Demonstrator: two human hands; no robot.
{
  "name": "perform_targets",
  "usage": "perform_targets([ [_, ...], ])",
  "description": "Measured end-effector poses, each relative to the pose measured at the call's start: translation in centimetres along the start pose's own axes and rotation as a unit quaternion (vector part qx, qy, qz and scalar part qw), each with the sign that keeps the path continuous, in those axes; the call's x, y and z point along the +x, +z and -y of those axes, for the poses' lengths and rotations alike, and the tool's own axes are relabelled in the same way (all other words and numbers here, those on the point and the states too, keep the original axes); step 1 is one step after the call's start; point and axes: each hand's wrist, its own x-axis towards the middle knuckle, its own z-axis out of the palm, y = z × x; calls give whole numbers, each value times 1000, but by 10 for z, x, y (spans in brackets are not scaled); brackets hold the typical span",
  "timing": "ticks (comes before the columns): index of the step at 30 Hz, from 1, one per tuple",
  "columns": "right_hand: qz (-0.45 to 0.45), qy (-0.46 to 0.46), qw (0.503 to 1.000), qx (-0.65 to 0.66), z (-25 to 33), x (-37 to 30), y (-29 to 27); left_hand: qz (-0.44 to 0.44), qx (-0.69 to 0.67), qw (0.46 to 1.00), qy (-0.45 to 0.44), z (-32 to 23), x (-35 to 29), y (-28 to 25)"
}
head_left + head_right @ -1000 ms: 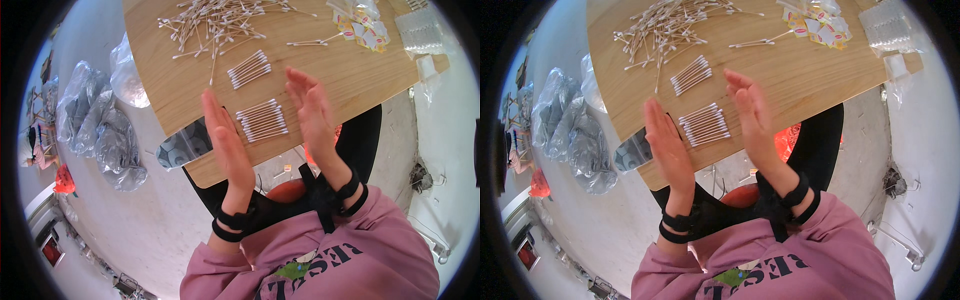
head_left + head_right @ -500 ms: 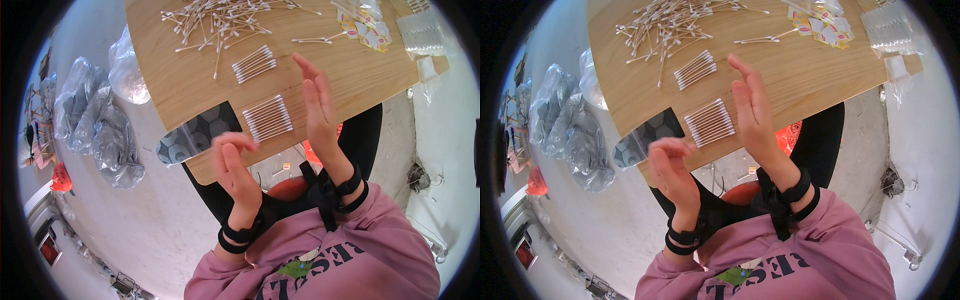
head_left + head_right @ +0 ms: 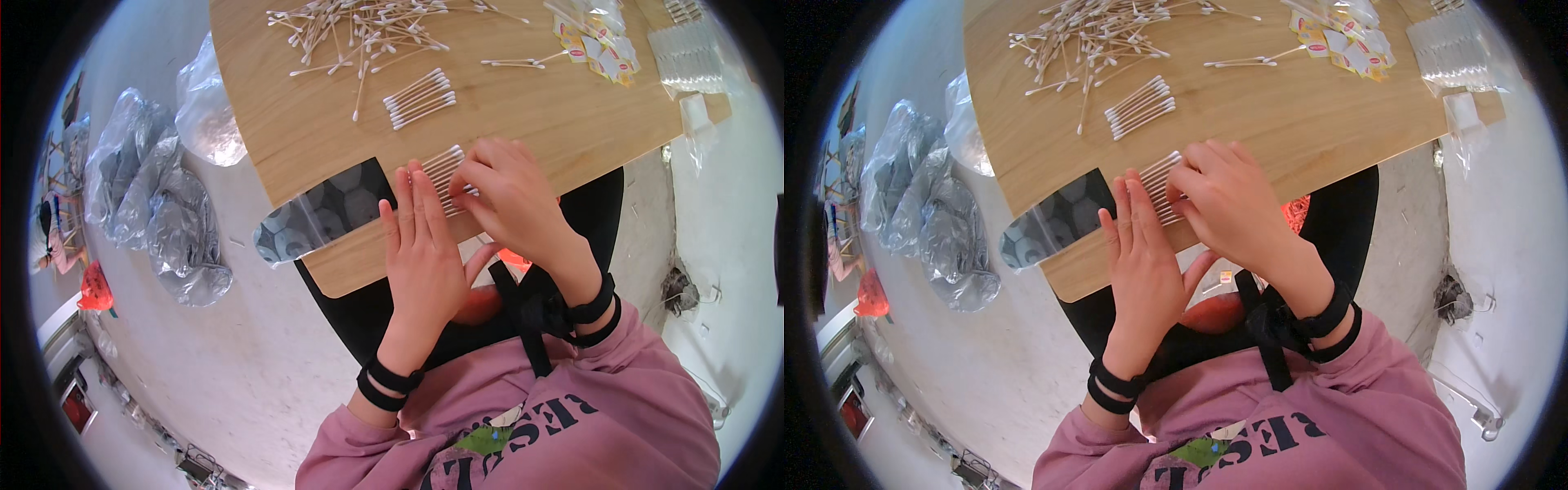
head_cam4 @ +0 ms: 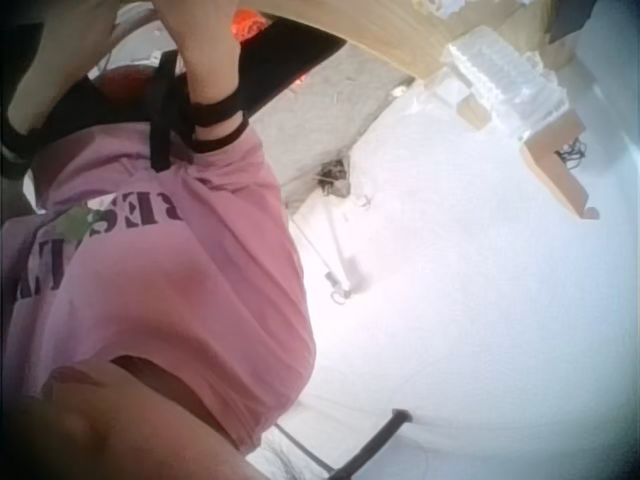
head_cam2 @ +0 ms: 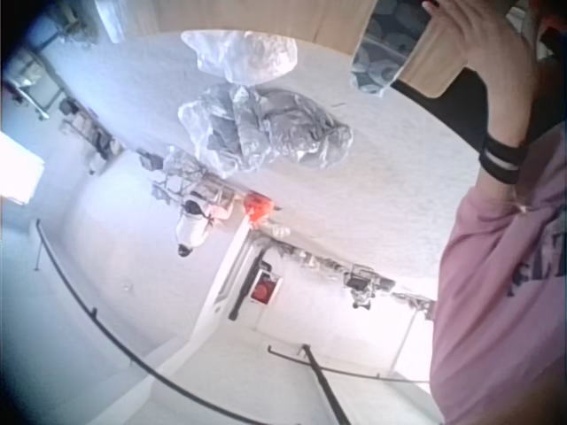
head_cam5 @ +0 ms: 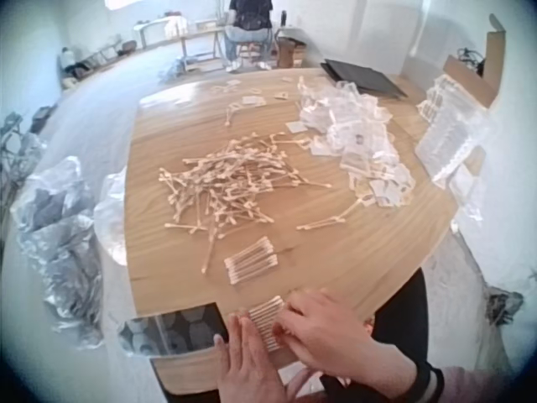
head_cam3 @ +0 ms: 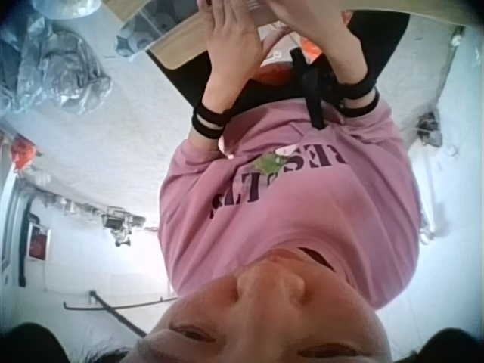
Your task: Sorting cotton swabs and placing them into individual plastic bags.
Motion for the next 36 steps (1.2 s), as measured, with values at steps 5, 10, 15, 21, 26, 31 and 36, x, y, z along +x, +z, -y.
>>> perform_targets([
  [5,47,9,999,-7,-1,5,-3,-8,39,999,-6,-1,2,10],
  [10,87,-7,994,-67,-2,5,-10,-13,36,999,-8,0,2,13],
  [15,56,104,990,-83,-13,-21,-60,-25,0,1000,-6,-1,1,4],
  [21,-76,260,955,-118,-63,-110,-115,-159,-58,986,5,21,25,-21],
  [26,-47,413,902,-120,-93,-178,-140,-173,-28,984,15,35,54,-38],
  [31,-21,496,862,-106,-109,-211,-132,-110,-44,993,-2,23,51,-36],
  [36,-49,484,868,-97,-106,-202,-123,-72,1,997,2,21,50,-38],
])
